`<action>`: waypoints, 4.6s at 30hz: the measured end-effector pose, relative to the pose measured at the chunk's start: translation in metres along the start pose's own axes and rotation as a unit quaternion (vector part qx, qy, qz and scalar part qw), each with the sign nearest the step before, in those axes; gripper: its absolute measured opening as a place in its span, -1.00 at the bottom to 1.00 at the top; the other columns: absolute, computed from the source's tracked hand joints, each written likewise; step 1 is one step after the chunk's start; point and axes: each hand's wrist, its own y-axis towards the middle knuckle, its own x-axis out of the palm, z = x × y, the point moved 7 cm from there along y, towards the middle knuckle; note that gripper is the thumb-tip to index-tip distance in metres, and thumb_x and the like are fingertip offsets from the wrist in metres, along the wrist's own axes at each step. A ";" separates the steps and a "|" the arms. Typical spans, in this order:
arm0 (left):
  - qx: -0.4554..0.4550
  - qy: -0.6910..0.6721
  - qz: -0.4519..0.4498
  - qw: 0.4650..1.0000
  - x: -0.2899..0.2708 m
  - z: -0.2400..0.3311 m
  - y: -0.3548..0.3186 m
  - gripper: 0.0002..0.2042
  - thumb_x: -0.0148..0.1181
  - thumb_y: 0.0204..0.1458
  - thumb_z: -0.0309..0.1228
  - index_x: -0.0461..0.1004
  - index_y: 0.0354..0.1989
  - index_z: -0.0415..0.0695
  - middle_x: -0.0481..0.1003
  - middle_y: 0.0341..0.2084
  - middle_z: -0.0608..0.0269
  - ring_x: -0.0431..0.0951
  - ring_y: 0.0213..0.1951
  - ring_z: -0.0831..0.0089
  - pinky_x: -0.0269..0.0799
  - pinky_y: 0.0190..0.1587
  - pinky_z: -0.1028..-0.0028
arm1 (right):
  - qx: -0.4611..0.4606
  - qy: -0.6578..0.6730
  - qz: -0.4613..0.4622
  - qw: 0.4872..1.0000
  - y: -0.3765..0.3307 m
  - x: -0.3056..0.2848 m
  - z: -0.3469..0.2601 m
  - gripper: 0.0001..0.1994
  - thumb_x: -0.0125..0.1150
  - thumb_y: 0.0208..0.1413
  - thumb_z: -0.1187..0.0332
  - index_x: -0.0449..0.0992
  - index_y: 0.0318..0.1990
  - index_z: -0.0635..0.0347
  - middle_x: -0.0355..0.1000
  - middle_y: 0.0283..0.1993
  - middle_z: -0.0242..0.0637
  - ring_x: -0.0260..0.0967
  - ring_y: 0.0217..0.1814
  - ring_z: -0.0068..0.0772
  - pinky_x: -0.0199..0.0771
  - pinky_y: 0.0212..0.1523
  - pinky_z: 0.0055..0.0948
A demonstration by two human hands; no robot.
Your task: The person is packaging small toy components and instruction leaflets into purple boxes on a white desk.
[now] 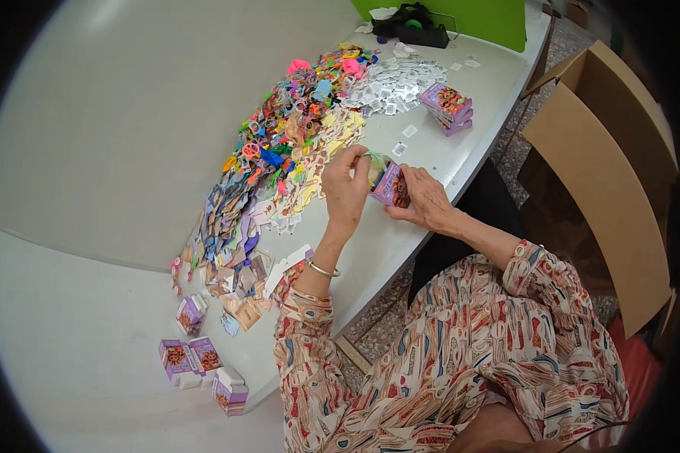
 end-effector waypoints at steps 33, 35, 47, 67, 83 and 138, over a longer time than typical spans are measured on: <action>-0.020 0.003 0.052 0.998 0.010 0.009 -0.016 -0.88 0.16 0.09 -0.55 0.49 -0.21 -0.28 0.39 -0.13 0.17 0.50 -0.22 0.52 0.46 -0.26 0.59 | 0.150 0.269 -0.046 0.950 0.008 0.008 0.029 -0.15 0.43 -0.16 0.22 0.00 0.20 0.39 0.24 0.02 0.17 0.32 0.01 0.02 0.36 0.02 -0.17; -0.075 -0.028 0.029 0.996 0.018 -0.006 -0.023 -0.87 0.17 0.08 -0.54 0.51 -0.20 -0.27 0.41 -0.10 0.09 0.52 -0.21 0.43 0.48 -0.24 0.51 | 0.096 0.217 -0.007 0.971 0.007 0.010 0.031 -0.10 0.45 -0.18 0.22 -0.02 0.23 0.39 0.25 0.03 0.16 0.33 0.01 0.03 0.36 0.02 -0.16; -0.281 -0.302 0.050 0.909 0.031 -0.027 -0.039 -0.75 -0.07 0.26 -0.45 0.30 0.06 -0.24 0.48 -0.14 0.16 0.50 -0.16 0.53 0.42 -0.02 0.49 | -0.063 0.159 -0.002 0.985 0.022 -0.009 0.030 -0.01 0.54 -0.35 0.28 0.00 0.25 0.31 0.20 0.15 0.12 0.32 0.04 0.11 0.36 0.00 -0.16; -0.298 -0.124 -0.025 0.946 0.042 -0.034 -0.032 -0.65 0.07 0.19 -0.48 0.34 0.14 -0.26 0.48 -0.37 0.28 0.41 -0.36 0.67 0.32 -0.31 0.65 | -0.095 0.146 -0.056 0.983 0.035 -0.003 0.028 -0.21 0.49 -0.37 0.23 0.20 0.08 0.28 0.20 0.09 0.06 0.40 -0.10 0.01 0.49 -0.14 -0.28; -0.168 0.044 -0.092 0.981 0.047 -0.003 -0.007 -0.73 0.15 0.08 -0.51 0.49 -0.03 -0.25 0.57 -0.30 0.02 0.58 -0.33 0.31 0.45 -0.29 0.43 | -0.053 0.231 -0.060 0.970 0.040 0.001 0.041 -0.16 0.45 -0.37 0.30 0.11 0.12 0.37 0.32 -0.11 0.01 0.40 -0.18 0.04 0.47 -0.23 -0.22; -0.112 0.071 0.004 0.991 0.052 0.002 -0.035 -0.81 0.14 0.02 -0.62 0.48 -0.16 -0.30 0.57 -0.26 0.06 0.60 -0.27 0.37 0.47 -0.19 0.51 | -0.065 0.153 -0.029 0.986 0.026 -0.001 0.038 -0.29 0.35 -0.21 0.17 0.16 0.12 0.17 0.20 0.01 0.01 0.41 -0.20 0.01 0.52 -0.35 -0.19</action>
